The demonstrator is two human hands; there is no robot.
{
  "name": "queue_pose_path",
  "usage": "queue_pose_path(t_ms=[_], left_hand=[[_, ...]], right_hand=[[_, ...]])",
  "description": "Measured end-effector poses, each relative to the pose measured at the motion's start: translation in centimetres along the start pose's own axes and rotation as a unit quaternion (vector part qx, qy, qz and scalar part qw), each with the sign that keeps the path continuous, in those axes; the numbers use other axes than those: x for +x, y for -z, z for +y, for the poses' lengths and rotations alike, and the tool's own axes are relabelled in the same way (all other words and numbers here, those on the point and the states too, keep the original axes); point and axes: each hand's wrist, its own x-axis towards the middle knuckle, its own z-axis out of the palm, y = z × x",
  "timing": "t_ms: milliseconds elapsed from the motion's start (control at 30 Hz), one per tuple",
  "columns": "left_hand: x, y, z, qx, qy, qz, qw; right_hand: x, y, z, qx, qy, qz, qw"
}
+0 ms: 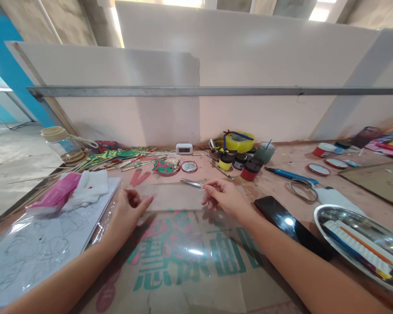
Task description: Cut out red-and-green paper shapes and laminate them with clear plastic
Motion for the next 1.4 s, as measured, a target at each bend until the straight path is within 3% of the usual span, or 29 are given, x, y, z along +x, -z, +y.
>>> queue_pose_path(t_ms=[100, 233, 467, 500, 567, 633, 667, 733, 800, 900, 1000, 1067, 1167, 1300, 1400], left_hand=[[0.6, 0.8, -0.1, 0.032, -0.018, 0.045, 0.998], [0.2, 1.4, 0.2, 0.068, -0.116, 0.044, 0.990], [-0.5, 1.9, 2.6, 0.005, -0.263, 0.105, 0.959], [-0.7, 2.1, 3.1, 0.033, -0.296, 0.071, 0.952], [-1.2, 2.1, 3.4, 0.133, -0.339, -0.095, 0.927], [-2.1, 1.8, 3.2, 0.243, -0.346, -0.281, 0.862], [-2.6, 1.4, 2.9, 0.285, -0.347, -0.345, 0.824], [-3.3, 0.7, 2.1, 0.345, -0.328, -0.427, 0.768], [-3.5, 0.3, 1.7, 0.381, -0.302, -0.444, 0.752], [-2.1, 1.2, 1.8, 0.411, -0.262, -0.414, 0.769], [0.9, 3.7, 2.2, 0.443, -0.199, -0.369, 0.792], [2.9, 5.7, 2.2, 0.476, -0.144, -0.323, 0.805], [4.9, 7.7, 2.0, 0.500, -0.073, -0.281, 0.816], [5.3, 8.0, 1.9, 0.480, -0.033, -0.296, 0.825], [5.2, 7.6, 1.9, 0.464, -0.021, -0.297, 0.834]], right_hand=[[0.2, -0.3, 0.5, 0.000, -0.028, 0.009, 1.000], [0.5, -0.3, 1.1, -0.006, -0.058, 0.026, 0.998], [0.4, -0.2, 0.9, -0.047, -0.082, 0.015, 0.995], [0.4, -0.2, 0.9, -0.056, -0.084, 0.007, 0.995], [0.5, -0.3, 0.9, -0.080, -0.092, -0.009, 0.993], [0.6, -0.4, 1.0, -0.112, -0.096, -0.024, 0.989], [0.6, -0.4, 1.1, -0.132, -0.097, -0.030, 0.986], [0.7, -0.3, 1.2, -0.180, -0.092, -0.033, 0.979], [0.7, 0.1, 1.2, -0.239, -0.075, -0.023, 0.968], [0.7, 1.3, 0.8, -0.334, -0.030, 0.009, 0.942], [0.6, 2.6, 0.3, -0.407, 0.007, 0.056, 0.912], [0.6, 3.1, 0.0, -0.473, 0.062, 0.102, 0.873], [0.2, 2.8, -0.4, -0.569, 0.181, 0.147, 0.789], [-1.3, 1.0, -1.4, -0.626, 0.278, 0.077, 0.725], [-3.2, -0.6, -2.2, -0.647, 0.300, 0.002, 0.701]])
